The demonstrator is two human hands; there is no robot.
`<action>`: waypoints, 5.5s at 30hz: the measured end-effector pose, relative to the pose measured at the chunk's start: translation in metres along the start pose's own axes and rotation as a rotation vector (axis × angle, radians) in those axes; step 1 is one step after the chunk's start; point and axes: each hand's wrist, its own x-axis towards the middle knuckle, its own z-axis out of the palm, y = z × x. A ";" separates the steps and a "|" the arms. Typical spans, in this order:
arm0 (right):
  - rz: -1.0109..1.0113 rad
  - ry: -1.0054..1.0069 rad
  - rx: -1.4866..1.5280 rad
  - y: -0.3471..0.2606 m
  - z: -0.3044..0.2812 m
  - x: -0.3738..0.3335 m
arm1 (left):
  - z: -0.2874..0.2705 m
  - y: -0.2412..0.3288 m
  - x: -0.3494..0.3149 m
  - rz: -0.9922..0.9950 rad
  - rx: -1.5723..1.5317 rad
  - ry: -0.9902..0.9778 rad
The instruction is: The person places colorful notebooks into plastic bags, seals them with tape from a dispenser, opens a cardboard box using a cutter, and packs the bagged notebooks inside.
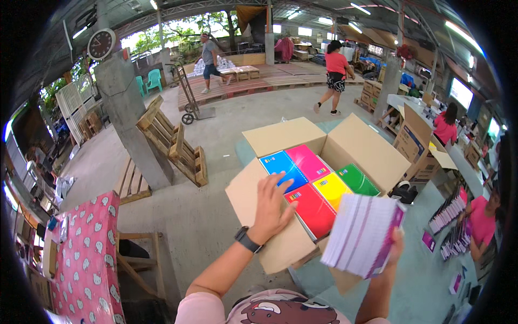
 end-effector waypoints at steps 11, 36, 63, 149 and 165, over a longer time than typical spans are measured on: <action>0.694 -0.257 0.370 0.055 0.076 -0.051 | -0.087 0.123 -0.142 -0.849 -0.972 0.113; 0.937 -0.953 -0.270 0.240 0.267 -0.339 | -0.330 0.300 -0.407 -1.180 -0.772 0.802; 1.838 -1.365 -0.128 0.435 0.405 -0.393 | -0.451 0.307 -0.480 -1.280 -0.512 1.399; 0.540 -1.417 -0.601 0.474 0.533 -0.609 | -0.973 0.500 -0.778 -2.192 0.013 0.115; 0.469 -1.264 -0.587 0.414 0.511 -0.559 | -0.774 0.328 -0.598 -1.176 -0.068 0.695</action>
